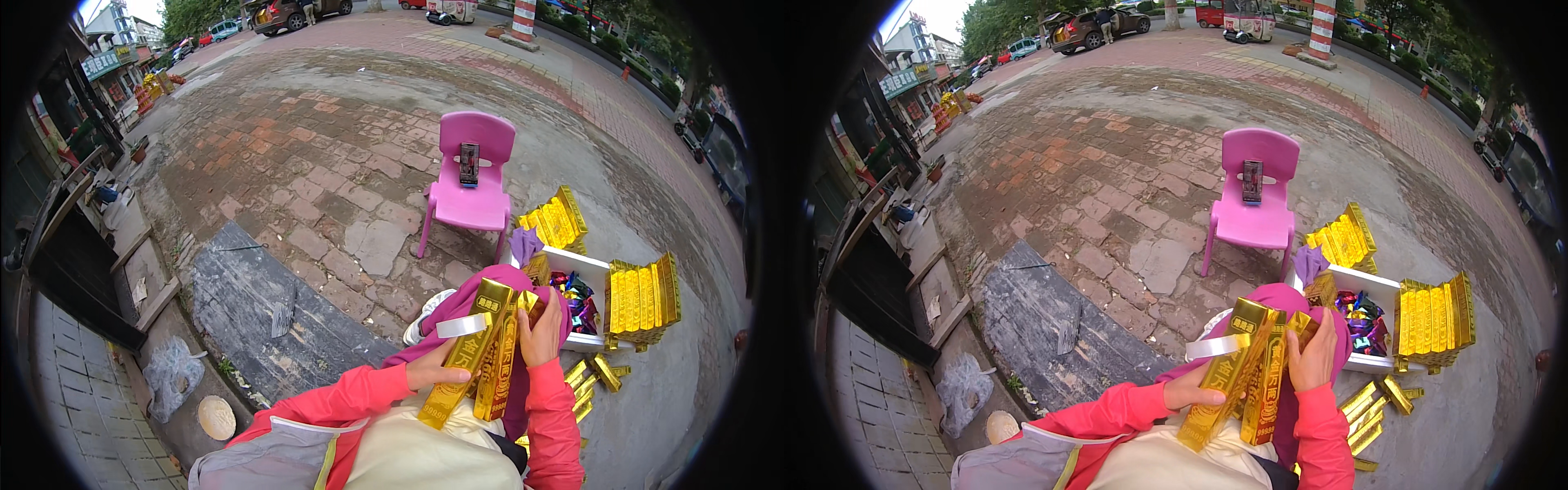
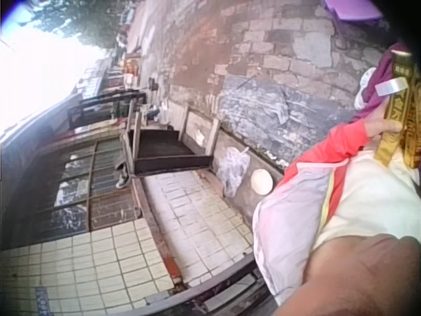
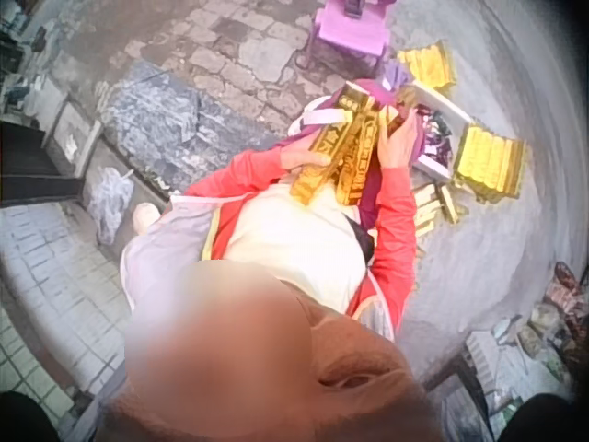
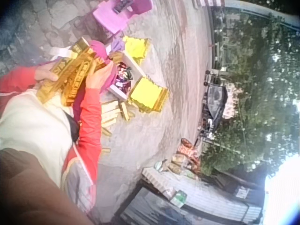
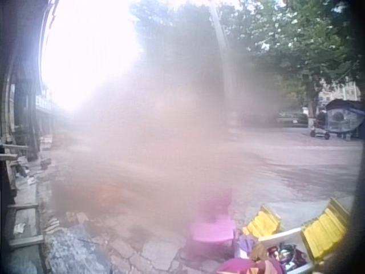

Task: The person sits on the ground and assembles flat, gold-colored paper sheets into rectangular bars by folding and taping them. They repeatedly pick up sheets, fold them into bar shapes, and secure the edges with clear tape, stacking the finished bars nearby.

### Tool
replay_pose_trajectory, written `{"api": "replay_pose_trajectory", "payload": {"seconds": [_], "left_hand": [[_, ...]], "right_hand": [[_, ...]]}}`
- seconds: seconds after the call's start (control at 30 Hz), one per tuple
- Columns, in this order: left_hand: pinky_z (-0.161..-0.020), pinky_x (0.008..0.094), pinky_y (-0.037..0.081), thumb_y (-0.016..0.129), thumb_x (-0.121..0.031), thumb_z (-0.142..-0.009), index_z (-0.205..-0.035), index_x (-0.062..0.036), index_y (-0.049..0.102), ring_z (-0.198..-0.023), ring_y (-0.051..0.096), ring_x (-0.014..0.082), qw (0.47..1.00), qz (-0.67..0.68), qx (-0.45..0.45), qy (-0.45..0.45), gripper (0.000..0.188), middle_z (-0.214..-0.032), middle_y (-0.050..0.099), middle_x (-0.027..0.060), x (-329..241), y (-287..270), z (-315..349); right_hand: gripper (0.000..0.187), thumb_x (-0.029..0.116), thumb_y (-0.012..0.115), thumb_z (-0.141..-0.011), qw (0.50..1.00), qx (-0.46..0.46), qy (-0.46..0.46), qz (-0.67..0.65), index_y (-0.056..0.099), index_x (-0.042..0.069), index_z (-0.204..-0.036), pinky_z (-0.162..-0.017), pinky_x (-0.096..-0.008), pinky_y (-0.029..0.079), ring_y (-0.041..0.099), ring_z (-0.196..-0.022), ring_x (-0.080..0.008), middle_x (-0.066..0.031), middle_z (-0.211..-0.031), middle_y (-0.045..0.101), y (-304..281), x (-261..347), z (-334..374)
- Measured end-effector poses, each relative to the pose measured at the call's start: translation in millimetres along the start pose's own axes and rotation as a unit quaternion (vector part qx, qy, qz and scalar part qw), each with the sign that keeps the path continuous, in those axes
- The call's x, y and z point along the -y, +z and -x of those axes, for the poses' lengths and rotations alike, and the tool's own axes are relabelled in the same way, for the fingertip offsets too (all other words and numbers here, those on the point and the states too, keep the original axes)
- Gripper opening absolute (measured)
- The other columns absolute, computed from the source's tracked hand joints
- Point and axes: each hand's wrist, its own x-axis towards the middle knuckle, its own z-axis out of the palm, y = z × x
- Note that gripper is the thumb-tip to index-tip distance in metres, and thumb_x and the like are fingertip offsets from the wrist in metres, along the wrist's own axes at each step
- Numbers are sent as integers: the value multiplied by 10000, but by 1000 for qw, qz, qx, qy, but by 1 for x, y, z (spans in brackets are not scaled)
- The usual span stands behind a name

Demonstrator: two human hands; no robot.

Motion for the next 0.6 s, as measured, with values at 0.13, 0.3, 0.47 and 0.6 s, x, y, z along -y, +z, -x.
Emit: {"api": "replay_pose_trajectory", "payload": {"seconds": [0.13, 0.3, 0.47, 0.6], "left_hand": [[-1151, 378, 323, 753, -354, -867, -1591, -45, 124, -1389, 386, 228, 1000, -16, -14, -11, 1008, -1517, 378, 124, 5, -4, 3], [-1159, 381, 314, 753, -350, -864, -1593, -46, 124, -1406, 369, 229, 999, -2, -5, -41, 1010, -1529, 369, 121, 6, -5, 6], [-1144, 388, 339, 762, -345, -855, -1592, -45, 124, -1386, 397, 229, 999, 1, 1, -32, 1020, -1506, 395, 122, 3, -1, 7], [-1095, 390, 394, 776, -398, -829, -1566, -29, 226, -1289, 505, 219, 999, -27, -32, 17, 991, -1437, 480, 103, 0, 4, 8]], "right_hand": [[513, 212, 748, -851, 995, 29, -21, 92, 513, 2, -1256, -1118, -501, 321, 404, -1331, -443, -265, -1442, 431, 7, 2, -6], [448, 138, 729, -863, 997, -8, 20, -79, 515, 1, -1232, -1003, -459, 440, 518, -1217, -431, -254, -1308, 518, -8, 11, 8], [643, 52, 705, -877, 973, -13, 115, -199, 371, 4, -1423, -909, -369, 512, 621, -1147, -289, -202, -1296, 555, -9, 9, 22], [798, 19, 695, -891, 917, 81, 210, -329, 197, 20, -1514, -841, -331, 552, 670, -1072, -235, -194, -1323, 563, 1, 10, 53]]}}
